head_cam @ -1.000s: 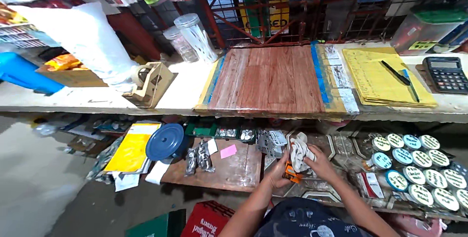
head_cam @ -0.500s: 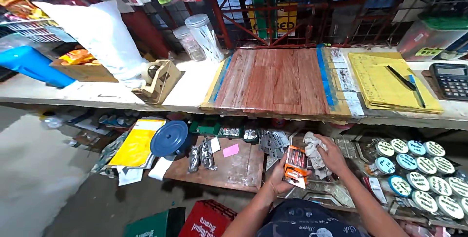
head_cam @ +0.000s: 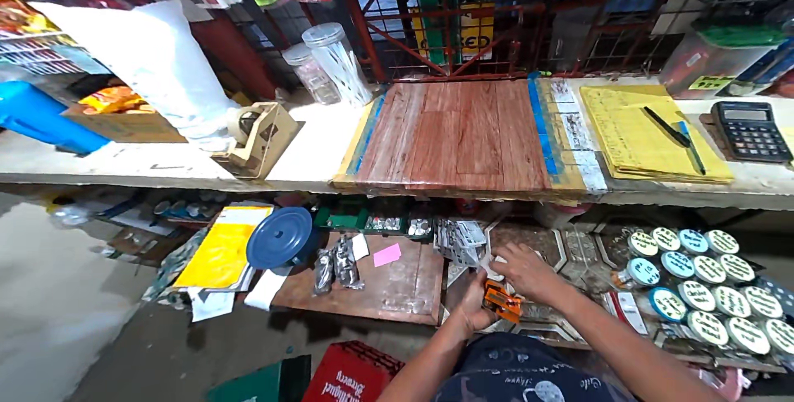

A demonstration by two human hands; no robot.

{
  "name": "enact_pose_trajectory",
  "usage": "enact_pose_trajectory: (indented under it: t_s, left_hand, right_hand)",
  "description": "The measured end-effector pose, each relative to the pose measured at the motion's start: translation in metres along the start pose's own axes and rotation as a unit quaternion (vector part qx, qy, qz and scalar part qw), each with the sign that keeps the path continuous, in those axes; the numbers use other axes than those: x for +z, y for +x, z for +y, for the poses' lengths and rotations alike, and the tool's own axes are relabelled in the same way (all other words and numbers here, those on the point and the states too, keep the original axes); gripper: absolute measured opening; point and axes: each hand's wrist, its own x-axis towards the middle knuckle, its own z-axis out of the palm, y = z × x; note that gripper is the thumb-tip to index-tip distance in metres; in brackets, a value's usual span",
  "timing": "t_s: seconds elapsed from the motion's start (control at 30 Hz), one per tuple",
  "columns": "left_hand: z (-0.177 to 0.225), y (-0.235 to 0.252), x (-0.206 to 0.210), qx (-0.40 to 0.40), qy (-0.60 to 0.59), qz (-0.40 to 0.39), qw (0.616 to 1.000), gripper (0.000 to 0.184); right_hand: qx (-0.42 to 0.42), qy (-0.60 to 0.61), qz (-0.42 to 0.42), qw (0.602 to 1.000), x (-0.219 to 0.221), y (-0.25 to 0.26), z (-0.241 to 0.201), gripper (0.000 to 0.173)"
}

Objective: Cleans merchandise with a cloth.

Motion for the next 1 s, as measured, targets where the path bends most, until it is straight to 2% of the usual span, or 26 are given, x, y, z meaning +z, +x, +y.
enact_pose_trajectory:
  t_s: [0.1,0.23,0.3,0.37,0.43,0.5,0.6,0.7,0.8,0.83,0.9,0.97,1.0]
  left_hand:
    - [-0.001,0.001,-0.002,-0.003,0.007,-0.036,0.999,0.068]
    - [0.001,0.005,-0.017,0.008,-0.001,-0.173,0.985,0.076]
    - [0.004,0.004,-0.023,0.006,-0.007,-0.182,0.983,0.079]
    - [0.006,0.001,-0.024,0.012,-0.030,-0.178,0.984,0.078]
    - [0.011,-0.004,-0.022,0.029,-0.049,-0.159,0.986,0.078]
    - [0.016,-0.007,-0.020,0.055,-0.064,-0.157,0.984,0.079]
    - [0.018,-0.005,-0.018,0.103,-0.064,-0.129,0.984,0.078]
    - [0.014,-0.009,0.000,0.126,-0.077,-0.066,0.987,0.071]
    - [0.009,-0.018,0.017,0.158,-0.090,-0.018,0.983,0.066]
    - [0.011,-0.017,0.016,0.167,-0.100,-0.017,0.981,0.068]
    - [0.016,-0.014,0.004,0.186,-0.127,-0.060,0.972,0.074]
    - [0.021,-0.014,-0.005,0.193,-0.149,-0.124,0.962,0.074]
    - [0.023,-0.014,-0.006,0.196,-0.149,-0.141,0.959,0.072]
  right_hand:
    - [0.031,0.021,0.003,0.999,-0.003,0.001,0.008,0.033]
    - [0.134,0.157,0.029,0.978,-0.013,-0.001,0.027,0.036]
    - [0.148,0.196,0.006,0.969,-0.014,-0.008,0.036,0.035]
    - [0.188,0.164,-0.024,0.968,-0.016,-0.015,0.045,0.035]
    - [0.222,0.167,0.016,0.960,-0.017,-0.026,0.052,0.036]
    - [0.201,0.227,0.076,0.950,-0.019,-0.038,0.050,0.038]
    - [0.125,0.277,0.150,0.941,-0.019,-0.051,0.012,0.035]
    - [0.083,0.199,0.176,0.961,0.003,-0.039,-0.038,0.033]
    - [0.044,0.117,0.213,0.969,0.045,-0.023,-0.052,0.039]
    - [0.060,0.110,0.206,0.971,0.048,-0.024,-0.047,0.038]
    - [0.158,0.110,0.127,0.973,0.036,-0.033,-0.031,0.036]
    - [0.272,0.150,0.059,0.949,0.024,-0.046,-0.009,0.037]
    - [0.303,0.200,0.052,0.931,0.022,-0.053,0.003,0.037]
